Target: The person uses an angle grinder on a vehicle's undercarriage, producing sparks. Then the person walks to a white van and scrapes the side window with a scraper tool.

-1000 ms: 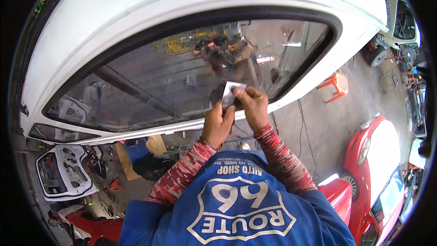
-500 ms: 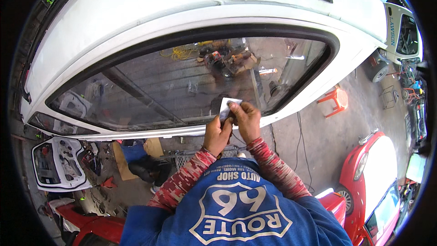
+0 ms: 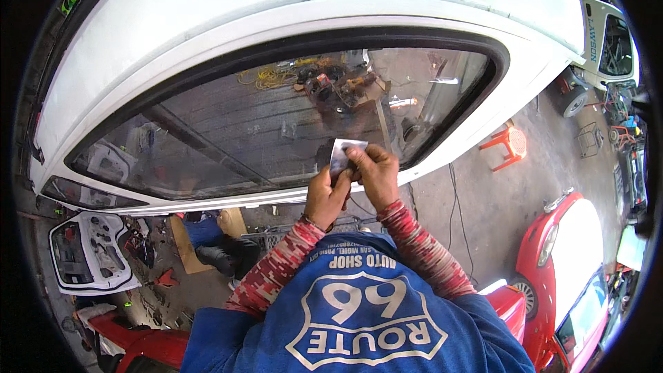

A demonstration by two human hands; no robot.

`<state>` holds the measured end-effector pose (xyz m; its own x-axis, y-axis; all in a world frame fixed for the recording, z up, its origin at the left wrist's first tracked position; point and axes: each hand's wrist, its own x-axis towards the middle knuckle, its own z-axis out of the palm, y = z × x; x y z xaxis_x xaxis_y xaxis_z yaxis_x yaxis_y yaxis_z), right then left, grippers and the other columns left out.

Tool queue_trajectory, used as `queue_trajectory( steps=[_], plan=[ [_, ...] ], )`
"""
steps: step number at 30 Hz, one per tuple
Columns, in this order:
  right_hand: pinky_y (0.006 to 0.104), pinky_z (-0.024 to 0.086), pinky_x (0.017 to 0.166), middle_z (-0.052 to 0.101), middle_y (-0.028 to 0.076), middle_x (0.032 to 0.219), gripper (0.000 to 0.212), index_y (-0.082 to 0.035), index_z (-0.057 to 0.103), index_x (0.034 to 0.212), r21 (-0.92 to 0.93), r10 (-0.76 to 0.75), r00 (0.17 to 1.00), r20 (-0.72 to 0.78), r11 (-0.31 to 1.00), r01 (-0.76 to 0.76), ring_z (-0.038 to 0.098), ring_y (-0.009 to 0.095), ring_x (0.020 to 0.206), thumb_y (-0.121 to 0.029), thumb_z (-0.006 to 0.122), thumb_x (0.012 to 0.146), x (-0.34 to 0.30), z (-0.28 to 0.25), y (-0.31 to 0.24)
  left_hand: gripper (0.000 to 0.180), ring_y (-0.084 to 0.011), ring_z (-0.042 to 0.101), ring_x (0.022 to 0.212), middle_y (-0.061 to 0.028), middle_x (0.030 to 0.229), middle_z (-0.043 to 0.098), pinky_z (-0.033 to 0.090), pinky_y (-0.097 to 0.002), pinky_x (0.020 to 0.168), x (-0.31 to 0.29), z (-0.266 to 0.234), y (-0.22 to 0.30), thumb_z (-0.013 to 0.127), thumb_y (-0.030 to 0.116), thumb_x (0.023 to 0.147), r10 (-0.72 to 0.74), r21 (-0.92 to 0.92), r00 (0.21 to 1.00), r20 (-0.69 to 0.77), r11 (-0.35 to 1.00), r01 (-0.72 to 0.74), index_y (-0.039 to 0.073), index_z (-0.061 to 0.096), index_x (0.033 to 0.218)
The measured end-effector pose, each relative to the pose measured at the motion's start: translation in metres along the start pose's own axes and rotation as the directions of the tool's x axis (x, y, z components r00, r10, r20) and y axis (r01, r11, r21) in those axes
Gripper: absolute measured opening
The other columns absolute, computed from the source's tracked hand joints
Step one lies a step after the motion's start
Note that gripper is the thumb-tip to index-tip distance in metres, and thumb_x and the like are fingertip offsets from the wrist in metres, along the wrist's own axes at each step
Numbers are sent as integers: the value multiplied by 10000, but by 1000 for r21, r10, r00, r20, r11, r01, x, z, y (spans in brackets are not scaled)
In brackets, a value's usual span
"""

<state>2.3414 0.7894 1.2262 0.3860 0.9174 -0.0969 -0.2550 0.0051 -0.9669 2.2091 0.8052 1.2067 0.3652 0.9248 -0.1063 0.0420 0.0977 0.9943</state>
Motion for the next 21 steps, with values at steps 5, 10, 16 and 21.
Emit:
queue_trajectory(
  steps=[5, 10, 16, 21],
  plan=[
    [214, 449, 504, 643, 11, 709, 294, 39, 733, 962, -117, 19, 999, -30, 993, -23, 562, 55, 582, -254, 746, 949, 2, -2, 5, 187, -71, 497, 472, 12, 649, 568, 378, -253, 409, -3, 0, 6, 585, 184, 1027, 3, 41, 1000, 16, 999, -4, 27, 586, 925],
    [252, 455, 530, 647, 36, 715, 314, 44, 712, 932, -133, 55, 998, -18, 989, -57, 568, 74, 609, -268, 730, 958, -2, -1, 10, 203, -69, 504, 474, 8, 645, 576, 382, -256, 410, -5, 1, 10, 583, 202, 1032, -35, 30, 999, -7, 999, 35, 35, 587, 917],
    [298, 467, 566, 661, 66, 715, 282, 39, 686, 910, -140, -63, 997, -34, 988, 58, 574, 88, 648, -233, 687, 982, -5, 0, 0, 215, -66, 503, 478, 9, 642, 570, 383, -255, 417, -4, 2, 12, 583, 216, 1041, 58, -24, 997, 53, 998, -56, 35, 594, 925],
    [255, 457, 574, 653, 16, 740, 259, 49, 700, 933, -245, 142, 990, 1, 960, -137, 544, 63, 672, -204, 688, 985, -5, 5, -11, 210, -60, 505, 501, 13, 648, 571, 375, -258, 431, -2, 3, 12, 573, 199, 1041, -96, 148, 993, -73, 983, 106, 24, 592, 926]
  ],
)
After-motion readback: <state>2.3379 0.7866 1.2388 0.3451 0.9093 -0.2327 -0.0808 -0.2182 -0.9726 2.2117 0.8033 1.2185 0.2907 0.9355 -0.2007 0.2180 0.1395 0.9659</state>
